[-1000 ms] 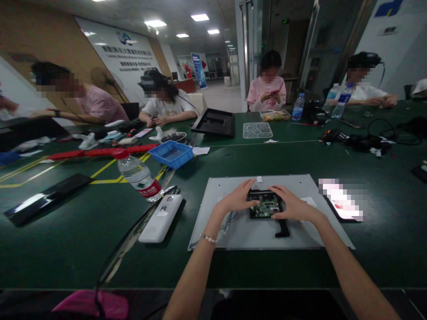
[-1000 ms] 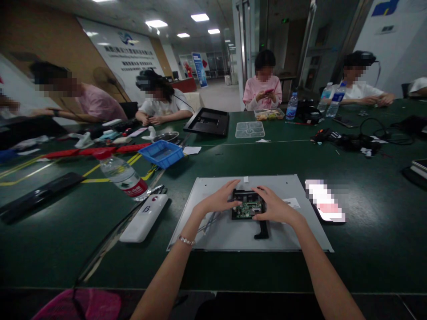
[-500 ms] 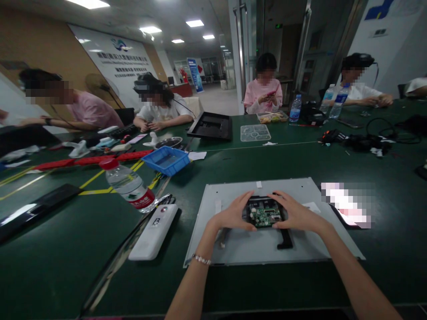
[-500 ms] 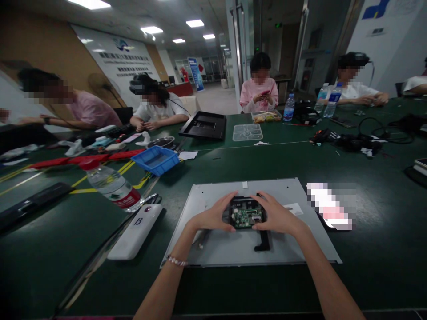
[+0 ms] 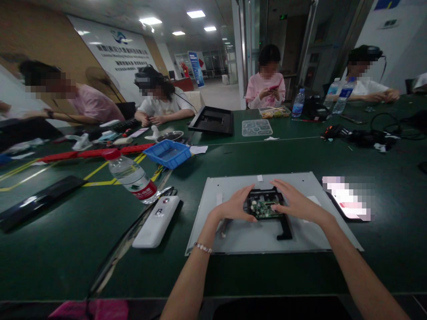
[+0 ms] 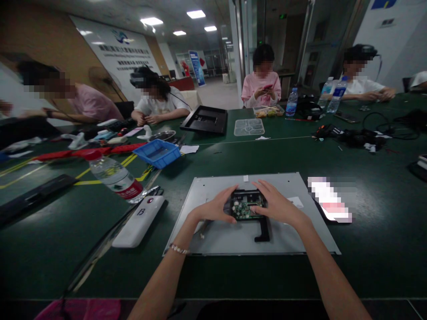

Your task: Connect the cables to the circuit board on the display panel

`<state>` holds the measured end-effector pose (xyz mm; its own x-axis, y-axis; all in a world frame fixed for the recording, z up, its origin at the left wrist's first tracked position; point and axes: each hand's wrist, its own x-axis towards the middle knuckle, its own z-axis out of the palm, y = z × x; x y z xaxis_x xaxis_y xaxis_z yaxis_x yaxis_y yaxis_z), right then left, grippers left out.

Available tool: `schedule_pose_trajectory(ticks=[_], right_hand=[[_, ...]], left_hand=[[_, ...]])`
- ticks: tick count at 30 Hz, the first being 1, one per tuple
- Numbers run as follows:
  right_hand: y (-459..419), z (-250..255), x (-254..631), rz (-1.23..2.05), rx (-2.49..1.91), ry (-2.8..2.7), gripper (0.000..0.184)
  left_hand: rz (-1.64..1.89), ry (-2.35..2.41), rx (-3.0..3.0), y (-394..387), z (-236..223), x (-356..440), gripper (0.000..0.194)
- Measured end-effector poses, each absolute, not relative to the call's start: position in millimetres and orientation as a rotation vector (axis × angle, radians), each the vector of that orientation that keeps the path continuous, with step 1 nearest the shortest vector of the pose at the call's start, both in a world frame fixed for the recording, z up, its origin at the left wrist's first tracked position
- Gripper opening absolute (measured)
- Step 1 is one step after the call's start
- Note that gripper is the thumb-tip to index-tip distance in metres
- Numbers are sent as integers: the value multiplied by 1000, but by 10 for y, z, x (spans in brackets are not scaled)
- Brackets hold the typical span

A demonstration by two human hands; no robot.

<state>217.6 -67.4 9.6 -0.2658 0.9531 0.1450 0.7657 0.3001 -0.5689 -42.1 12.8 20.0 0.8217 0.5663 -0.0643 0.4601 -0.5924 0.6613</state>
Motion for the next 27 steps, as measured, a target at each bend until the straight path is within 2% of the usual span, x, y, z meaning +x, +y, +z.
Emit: schedule_pose_trajectory(ticks=[4, 8, 15, 27], right_hand=[[-357, 240, 2191, 329, -1488, -2134, 45], [62, 223, 2134, 221, -1499, -2340, 30], [355, 84, 1922, 107, -1633, -2395, 22], [-126, 130, 1938, 62, -1656, -2263, 25]], left_hand=[[210, 721, 2317, 141, 185, -413, 117], [213, 705, 2331, 154, 181, -412, 115], [213, 710, 2336, 165, 138, -433, 113], [200, 733, 2367, 165, 146, -397, 114]])
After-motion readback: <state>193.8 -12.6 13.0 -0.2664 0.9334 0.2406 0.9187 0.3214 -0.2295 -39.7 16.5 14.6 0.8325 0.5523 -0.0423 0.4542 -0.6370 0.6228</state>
